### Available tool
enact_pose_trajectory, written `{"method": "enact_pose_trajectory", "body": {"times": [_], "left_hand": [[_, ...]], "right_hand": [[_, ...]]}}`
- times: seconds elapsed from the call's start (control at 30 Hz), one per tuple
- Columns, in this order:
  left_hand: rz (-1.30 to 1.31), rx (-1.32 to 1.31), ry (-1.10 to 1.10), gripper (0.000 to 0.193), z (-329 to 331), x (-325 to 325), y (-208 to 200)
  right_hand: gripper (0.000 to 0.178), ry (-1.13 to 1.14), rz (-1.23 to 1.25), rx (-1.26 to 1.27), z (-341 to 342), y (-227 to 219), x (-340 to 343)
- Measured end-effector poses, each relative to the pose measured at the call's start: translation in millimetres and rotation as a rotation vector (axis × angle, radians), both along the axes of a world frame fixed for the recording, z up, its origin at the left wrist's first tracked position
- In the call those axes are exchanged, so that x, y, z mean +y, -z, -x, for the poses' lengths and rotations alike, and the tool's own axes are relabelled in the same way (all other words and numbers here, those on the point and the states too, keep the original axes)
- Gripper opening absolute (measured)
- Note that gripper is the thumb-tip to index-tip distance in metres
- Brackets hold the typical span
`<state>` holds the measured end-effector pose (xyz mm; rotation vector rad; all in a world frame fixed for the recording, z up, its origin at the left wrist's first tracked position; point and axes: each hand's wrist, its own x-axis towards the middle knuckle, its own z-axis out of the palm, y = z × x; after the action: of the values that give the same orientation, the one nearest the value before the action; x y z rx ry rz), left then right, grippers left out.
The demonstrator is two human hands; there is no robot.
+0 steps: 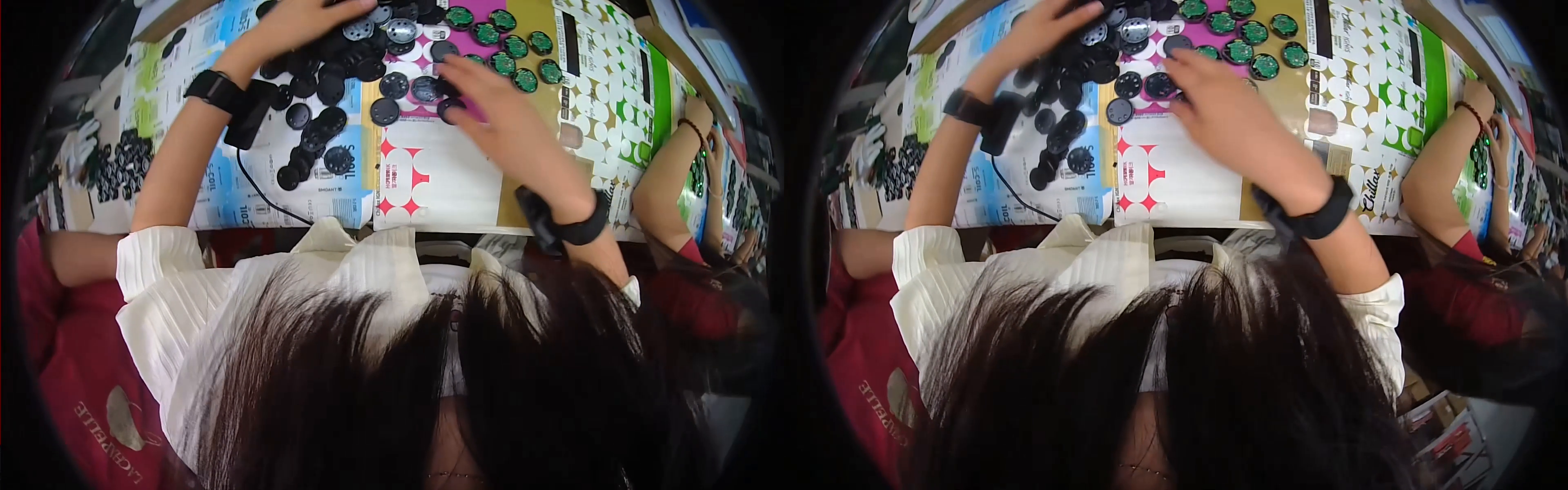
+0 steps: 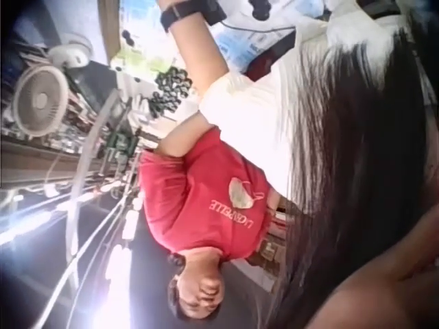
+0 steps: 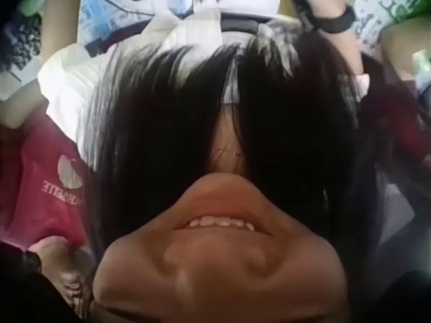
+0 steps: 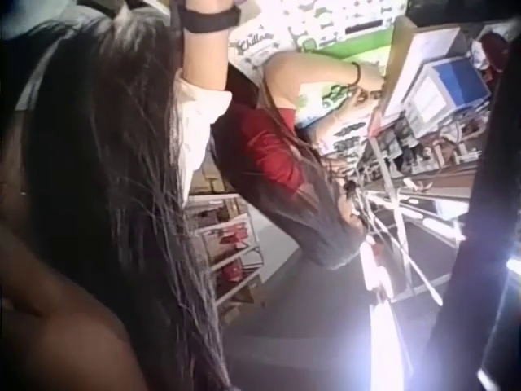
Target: Manual assembly of small black plastic electronic components at a factory workbench.
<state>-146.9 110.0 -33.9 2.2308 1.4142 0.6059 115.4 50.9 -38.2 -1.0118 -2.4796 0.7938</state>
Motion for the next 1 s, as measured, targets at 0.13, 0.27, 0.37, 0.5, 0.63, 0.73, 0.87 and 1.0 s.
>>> {"method": "enact_pose_trajectory", "body": {"times": [0.13, 0.27, 0.37, 0.5, 0.63, 0.73, 0.87, 1.0], "left_hand": [[-0.124, 0.406, 0.150, 0.051, -18, 9, 7], [-0.308, 0.366, 0.226, 0.044, -18, -4, 12], [-0.130, 0.385, 0.240, 0.049, -23, -34, -7], [-0.060, 0.305, 0.230, 0.052, -32, -25, -23], [-0.153, 0.239, 0.233, 0.053, -50, 12, -5], [-0.207, 0.343, 0.237, 0.055, -54, 13, 14], [-0.145, 0.340, 0.293, 0.058, -47, -11, 17], [-0.031, 0.320, 0.327, 0.062, -36, -44, -16]], "right_hand": [[0.049, -0.008, -0.135, -0.084, 17, 15, -19], [0.054, -0.138, -0.079, -0.100, 1, -5, -29], [0.056, -0.182, -0.050, -0.092, -17, -15, -21], [0.058, -0.139, -0.159, -0.169, -36, -13, -8], [0.059, -0.121, -0.267, -0.279, -36, -12, 5], [0.060, -0.105, -0.297, -0.333, -33, -10, 15], [0.063, -0.067, -0.315, -0.388, -31, -5, 29], [0.063, -0.077, -0.328, -0.427, -29, -13, 39]]}}
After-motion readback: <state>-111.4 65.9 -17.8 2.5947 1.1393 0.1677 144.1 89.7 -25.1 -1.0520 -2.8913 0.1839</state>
